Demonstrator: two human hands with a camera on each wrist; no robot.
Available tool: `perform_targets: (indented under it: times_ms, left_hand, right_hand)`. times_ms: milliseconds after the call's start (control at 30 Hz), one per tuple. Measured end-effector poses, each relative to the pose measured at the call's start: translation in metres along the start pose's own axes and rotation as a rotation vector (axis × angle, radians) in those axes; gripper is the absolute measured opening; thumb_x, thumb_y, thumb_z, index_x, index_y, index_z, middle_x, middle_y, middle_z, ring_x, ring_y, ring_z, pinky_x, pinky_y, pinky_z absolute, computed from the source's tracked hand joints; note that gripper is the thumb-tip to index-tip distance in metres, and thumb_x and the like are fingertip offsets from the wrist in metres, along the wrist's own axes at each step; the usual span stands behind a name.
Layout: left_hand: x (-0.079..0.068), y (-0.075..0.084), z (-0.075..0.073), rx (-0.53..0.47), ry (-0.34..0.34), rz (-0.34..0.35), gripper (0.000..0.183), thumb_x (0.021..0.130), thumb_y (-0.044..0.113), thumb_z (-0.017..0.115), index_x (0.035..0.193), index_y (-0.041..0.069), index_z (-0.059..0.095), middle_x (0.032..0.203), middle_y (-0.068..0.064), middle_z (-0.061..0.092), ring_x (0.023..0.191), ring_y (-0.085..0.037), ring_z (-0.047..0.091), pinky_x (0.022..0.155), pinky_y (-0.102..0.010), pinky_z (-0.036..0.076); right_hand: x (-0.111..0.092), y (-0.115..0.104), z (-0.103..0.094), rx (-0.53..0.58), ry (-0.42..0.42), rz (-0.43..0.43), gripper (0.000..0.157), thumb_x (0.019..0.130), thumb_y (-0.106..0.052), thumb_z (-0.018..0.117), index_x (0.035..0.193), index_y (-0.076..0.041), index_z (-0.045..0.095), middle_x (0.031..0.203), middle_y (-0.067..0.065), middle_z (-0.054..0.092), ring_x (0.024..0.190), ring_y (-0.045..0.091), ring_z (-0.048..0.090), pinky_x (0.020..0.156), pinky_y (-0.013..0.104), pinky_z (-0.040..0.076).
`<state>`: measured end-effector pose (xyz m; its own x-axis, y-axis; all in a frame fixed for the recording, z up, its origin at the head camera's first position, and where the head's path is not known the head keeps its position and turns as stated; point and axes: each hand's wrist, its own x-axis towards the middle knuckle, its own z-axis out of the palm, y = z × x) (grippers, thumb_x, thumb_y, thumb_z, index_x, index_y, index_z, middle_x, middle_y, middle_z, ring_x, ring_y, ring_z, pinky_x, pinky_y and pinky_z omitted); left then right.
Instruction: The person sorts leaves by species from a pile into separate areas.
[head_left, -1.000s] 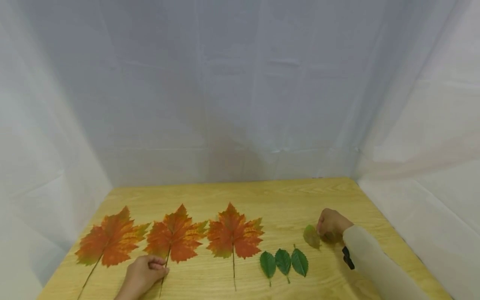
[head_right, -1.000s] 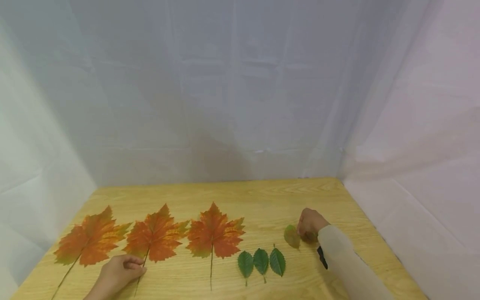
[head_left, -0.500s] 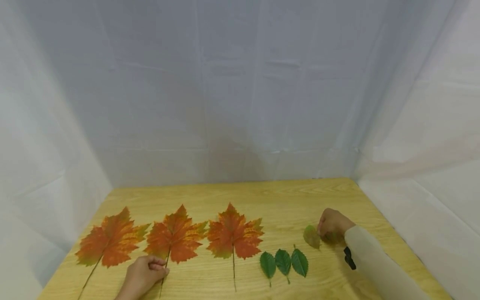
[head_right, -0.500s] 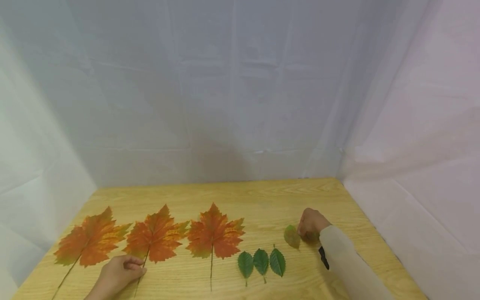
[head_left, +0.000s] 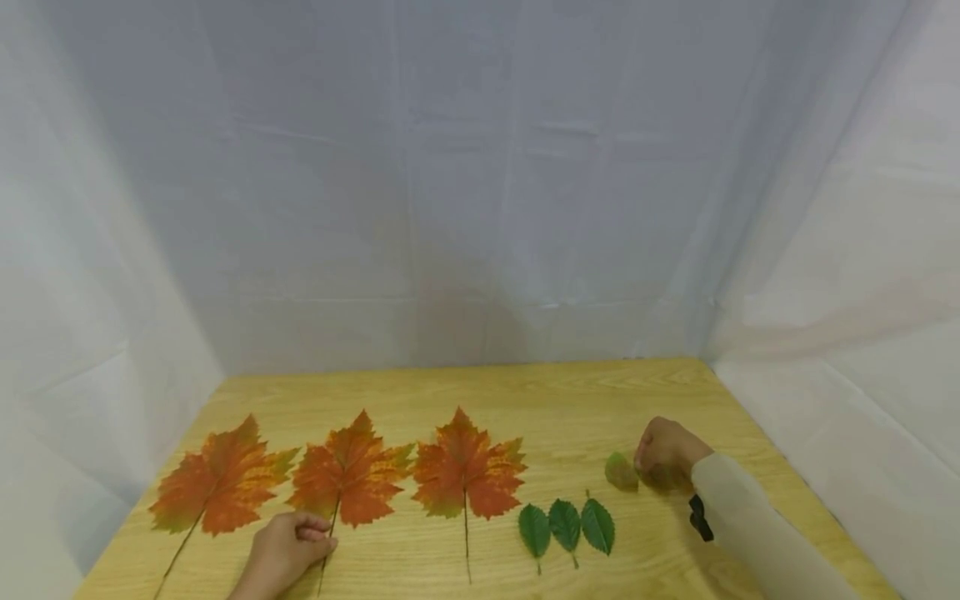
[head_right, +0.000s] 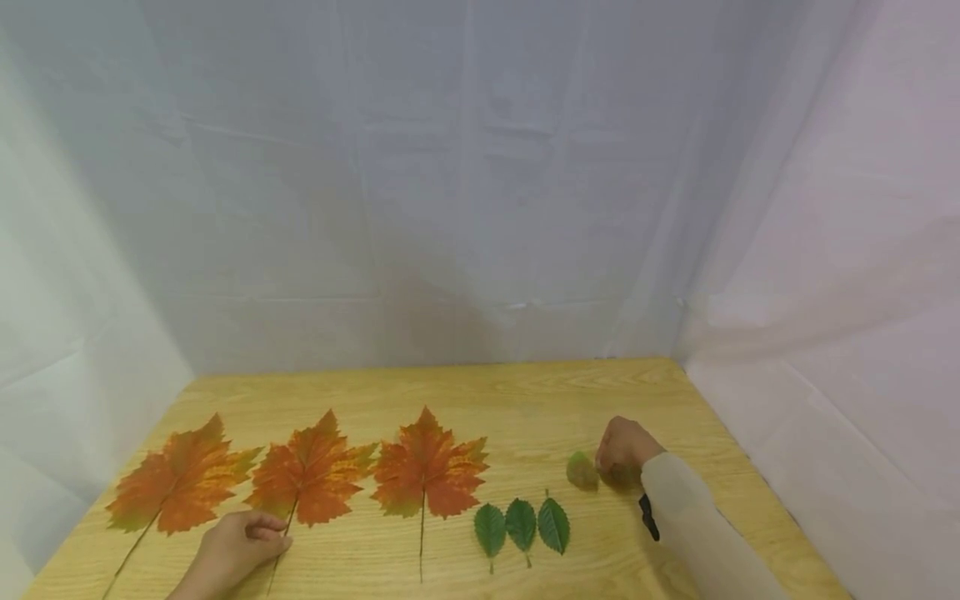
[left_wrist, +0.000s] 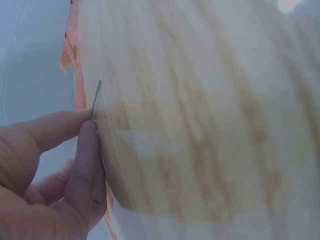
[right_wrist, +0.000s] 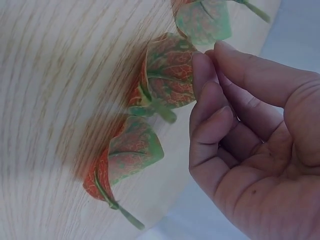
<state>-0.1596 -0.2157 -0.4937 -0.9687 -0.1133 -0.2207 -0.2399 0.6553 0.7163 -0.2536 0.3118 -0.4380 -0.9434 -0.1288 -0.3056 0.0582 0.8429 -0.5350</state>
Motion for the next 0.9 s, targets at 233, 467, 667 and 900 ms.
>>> perform_targets:
  times_ms: [233,467,667,900]
  left_hand:
    - [-0.002,-0.001,0.001,-0.006,0.004,-0.001,0.021,0.077,0.013,0.079,0.091,0.000,0.070,0.075,-0.002,0.064,0.067,-0.014,0.059,0.061,-0.032,0.050]
    - [-0.004,0.000,-0.003,0.013,0.009,0.006,0.022,0.077,0.015,0.079,0.091,0.000,0.070,0.075,-0.001,0.064,0.067,-0.014,0.060,0.062,-0.033,0.051]
    - [0.001,0.013,-0.029,0.129,-0.027,0.092,0.040,0.082,0.026,0.075,0.106,-0.005,0.067,0.084,-0.006,0.067,0.075,-0.020,0.064,0.063,-0.037,0.054]
    - [0.015,0.067,-0.104,0.434,0.071,0.498,0.085,0.083,0.051,0.069,0.141,-0.004,0.041,0.134,-0.032,0.047,0.116,-0.051,0.048,0.088,-0.064,0.043]
  right_hand:
    - [0.001,0.000,0.002,0.029,-0.011,0.000,0.007,0.078,0.008,0.068,0.073,0.002,0.069,0.078,0.010,0.067,0.074,0.020,0.058,0.069,0.037,0.053]
    - [0.004,-0.002,0.001,0.052,-0.008,-0.030,0.008,0.077,0.007,0.068,0.073,0.001,0.071,0.078,0.007,0.067,0.073,0.020,0.059,0.068,0.038,0.053]
    - [0.001,-0.006,-0.031,0.001,-0.049,-0.218,0.016,0.089,-0.006,0.062,0.096,0.006,0.071,0.086,0.012,0.069,0.075,0.024,0.063,0.068,0.042,0.054]
    - [-0.022,-0.034,-0.085,-0.171,0.064,-0.406,0.042,0.098,-0.032,0.055,0.125,0.000,0.060,0.124,0.023,0.059,0.109,0.042,0.057,0.086,0.054,0.049]
